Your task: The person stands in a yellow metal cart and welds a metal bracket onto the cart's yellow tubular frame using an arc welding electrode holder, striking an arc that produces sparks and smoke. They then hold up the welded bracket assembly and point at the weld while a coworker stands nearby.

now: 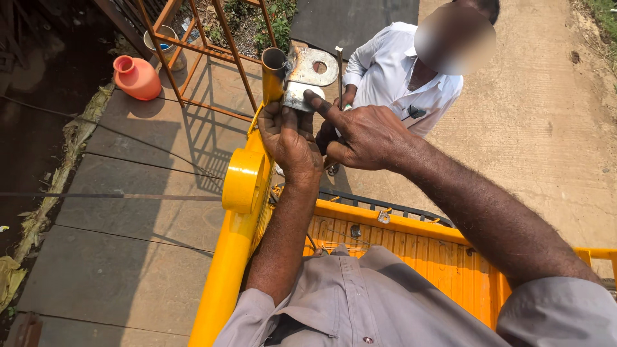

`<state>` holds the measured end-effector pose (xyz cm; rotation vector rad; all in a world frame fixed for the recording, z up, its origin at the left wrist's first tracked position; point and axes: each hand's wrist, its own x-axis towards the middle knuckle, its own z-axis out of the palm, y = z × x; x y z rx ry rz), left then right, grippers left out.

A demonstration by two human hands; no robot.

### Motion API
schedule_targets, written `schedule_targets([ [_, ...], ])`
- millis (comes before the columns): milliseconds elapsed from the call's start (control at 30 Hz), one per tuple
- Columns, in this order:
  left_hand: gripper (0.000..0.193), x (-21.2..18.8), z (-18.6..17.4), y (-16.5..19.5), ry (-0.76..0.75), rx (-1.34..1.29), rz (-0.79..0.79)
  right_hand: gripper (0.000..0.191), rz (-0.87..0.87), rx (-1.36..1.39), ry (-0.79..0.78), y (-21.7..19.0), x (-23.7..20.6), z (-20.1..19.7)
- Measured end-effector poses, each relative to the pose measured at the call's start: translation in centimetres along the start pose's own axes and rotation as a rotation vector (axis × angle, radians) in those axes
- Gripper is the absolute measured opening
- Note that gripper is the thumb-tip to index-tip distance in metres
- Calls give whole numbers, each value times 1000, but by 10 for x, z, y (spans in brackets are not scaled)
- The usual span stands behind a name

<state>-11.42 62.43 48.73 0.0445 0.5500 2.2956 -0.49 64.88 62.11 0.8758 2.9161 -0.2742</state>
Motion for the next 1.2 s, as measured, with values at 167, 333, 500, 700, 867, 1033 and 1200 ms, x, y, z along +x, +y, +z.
schedule_targets([
  [167,25,-2,2,4,-26,-8,2,91,158,-173,-59,3,5,-12],
  [333,25,-7,-1,6,-45,14,-44,101,45,117,78,-5,-28,9],
  [500,23,-10,0,9,-73,48,-14,101,61,312,90,-2,-61,31],
  [700,24,-6,-6,10,-131,5,-6,89,90,323,-79,-9,-90,81],
  [867,25,-10,0,14,-149,53,-20,69,122,371,-216,-11,-118,132],
  [1033,25,-11,5,16,-85,2,-53,62,268,448,-243,-5,-144,170],
  [1200,22,-12,7,9,-83,59,4,58,363,542,-289,-5,-163,192],
])
